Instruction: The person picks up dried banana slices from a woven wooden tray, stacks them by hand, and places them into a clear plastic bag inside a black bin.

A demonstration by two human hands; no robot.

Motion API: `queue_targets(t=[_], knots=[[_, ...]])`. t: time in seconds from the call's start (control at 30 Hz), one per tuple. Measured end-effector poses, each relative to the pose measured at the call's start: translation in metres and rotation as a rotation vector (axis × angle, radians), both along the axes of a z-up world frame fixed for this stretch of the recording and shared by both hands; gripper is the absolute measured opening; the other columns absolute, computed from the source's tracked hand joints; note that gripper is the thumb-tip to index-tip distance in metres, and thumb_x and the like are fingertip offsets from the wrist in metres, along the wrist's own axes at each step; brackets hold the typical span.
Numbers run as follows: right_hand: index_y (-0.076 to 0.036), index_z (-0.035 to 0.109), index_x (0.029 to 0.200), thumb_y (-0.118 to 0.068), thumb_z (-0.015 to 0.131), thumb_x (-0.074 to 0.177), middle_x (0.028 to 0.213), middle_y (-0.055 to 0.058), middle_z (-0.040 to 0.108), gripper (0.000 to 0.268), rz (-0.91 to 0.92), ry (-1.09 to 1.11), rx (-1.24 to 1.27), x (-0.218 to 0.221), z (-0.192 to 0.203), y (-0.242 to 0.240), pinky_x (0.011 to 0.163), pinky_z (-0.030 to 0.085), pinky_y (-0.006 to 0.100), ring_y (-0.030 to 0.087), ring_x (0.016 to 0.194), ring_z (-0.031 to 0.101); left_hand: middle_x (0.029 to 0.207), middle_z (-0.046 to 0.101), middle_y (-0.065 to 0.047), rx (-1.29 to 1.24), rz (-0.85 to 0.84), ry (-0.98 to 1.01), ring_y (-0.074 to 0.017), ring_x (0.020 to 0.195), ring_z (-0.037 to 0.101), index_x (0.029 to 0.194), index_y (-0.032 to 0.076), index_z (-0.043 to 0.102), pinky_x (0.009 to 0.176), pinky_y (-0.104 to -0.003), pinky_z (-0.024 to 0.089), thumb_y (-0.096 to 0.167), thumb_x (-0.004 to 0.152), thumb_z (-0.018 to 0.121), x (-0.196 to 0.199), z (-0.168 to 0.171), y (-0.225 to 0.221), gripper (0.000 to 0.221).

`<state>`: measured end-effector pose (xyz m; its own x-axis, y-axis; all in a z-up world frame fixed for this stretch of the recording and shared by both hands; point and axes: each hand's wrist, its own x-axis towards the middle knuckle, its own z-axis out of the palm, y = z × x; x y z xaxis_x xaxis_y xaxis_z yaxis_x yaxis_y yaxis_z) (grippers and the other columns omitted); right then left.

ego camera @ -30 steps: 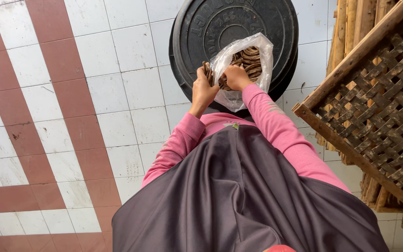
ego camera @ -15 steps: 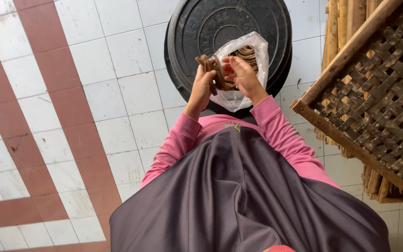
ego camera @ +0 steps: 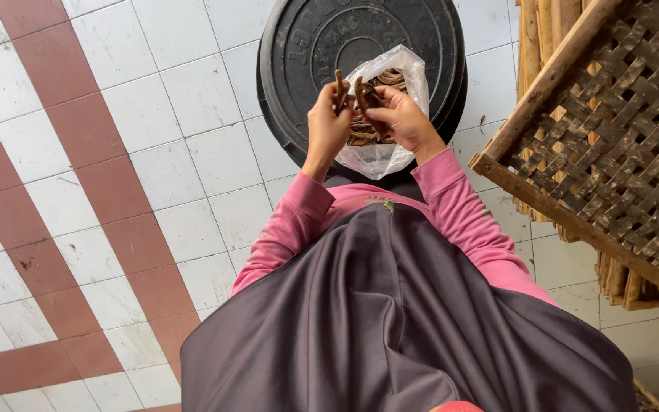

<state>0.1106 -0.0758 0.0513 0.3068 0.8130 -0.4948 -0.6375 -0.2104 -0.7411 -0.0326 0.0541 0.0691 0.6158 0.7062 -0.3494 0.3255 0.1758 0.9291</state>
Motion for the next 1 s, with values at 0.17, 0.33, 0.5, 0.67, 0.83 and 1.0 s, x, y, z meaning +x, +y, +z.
queue_targets(t=[0.17,0.33,0.5,0.67,0.83,1.0], knots=[[-0.002,0.063,0.125,0.004,0.068,0.088,0.110,0.013,0.072,0.037,0.340,-0.784,-0.381,0.016,-0.030,0.002,0.084,0.057,0.037,0.024,0.097,0.070,0.126,0.062,-0.024,0.542,0.075,-0.048,-0.0336,0.116,0.069,0.141,0.001,0.044,0.098,-0.041,0.056,0.023,0.092,0.081,0.000,-0.024,0.018,0.065],[-0.006,0.066,0.118,0.007,0.061,0.085,0.108,0.018,0.072,0.036,0.799,-1.363,-0.504,0.001,-0.088,0.027,0.089,0.051,0.049,0.039,0.104,0.067,0.118,0.059,-0.028,0.542,-0.151,0.137,-0.0458,0.102,0.066,0.145,0.005,0.035,0.087,-0.048,0.055,0.012,0.069,0.079,0.008,-0.047,0.019,0.089],[-0.010,0.066,0.105,0.002,0.064,0.083,0.104,0.009,0.070,0.025,0.822,-1.654,-0.269,-0.009,-0.146,0.039,0.092,0.047,0.048,0.033,0.105,0.064,0.127,0.064,-0.023,0.530,-0.097,0.110,-0.0452,0.111,0.066,0.145,0.009,0.043,0.093,-0.051,0.055,-0.008,0.087,0.055,0.015,-0.059,0.025,0.062],[-0.013,0.068,0.103,-0.005,0.062,0.092,0.102,0.005,0.065,0.014,0.765,-1.815,-0.152,-0.007,-0.164,0.029,0.093,0.046,0.044,0.027,0.103,0.062,0.128,0.063,-0.023,0.520,-0.103,0.098,-0.0433,0.111,0.067,0.145,0.009,0.042,0.092,-0.048,0.056,-0.009,0.086,0.054,0.010,-0.058,0.023,0.063],[-0.014,0.071,0.103,0.000,0.064,0.084,0.105,0.007,0.063,0.025,0.781,-1.708,-0.106,-0.006,-0.146,0.031,0.092,0.045,0.044,0.029,0.103,0.061,0.126,0.064,-0.022,0.442,-0.074,0.091,-0.0401,0.111,0.068,0.145,0.008,0.042,0.092,-0.047,0.056,-0.008,0.084,0.058,0.004,-0.054,0.024,0.065],[-0.006,0.066,0.104,-0.009,0.078,0.077,0.106,0.011,0.060,0.030,0.476,-1.482,-0.290,-0.009,-0.120,0.034,0.091,0.044,0.048,0.035,0.102,0.059,0.129,0.063,-0.024,0.458,-0.092,0.108,-0.0410,0.114,0.066,0.146,0.007,0.041,0.095,-0.047,0.055,-0.007,0.083,0.061,0.006,-0.043,0.025,0.068]])
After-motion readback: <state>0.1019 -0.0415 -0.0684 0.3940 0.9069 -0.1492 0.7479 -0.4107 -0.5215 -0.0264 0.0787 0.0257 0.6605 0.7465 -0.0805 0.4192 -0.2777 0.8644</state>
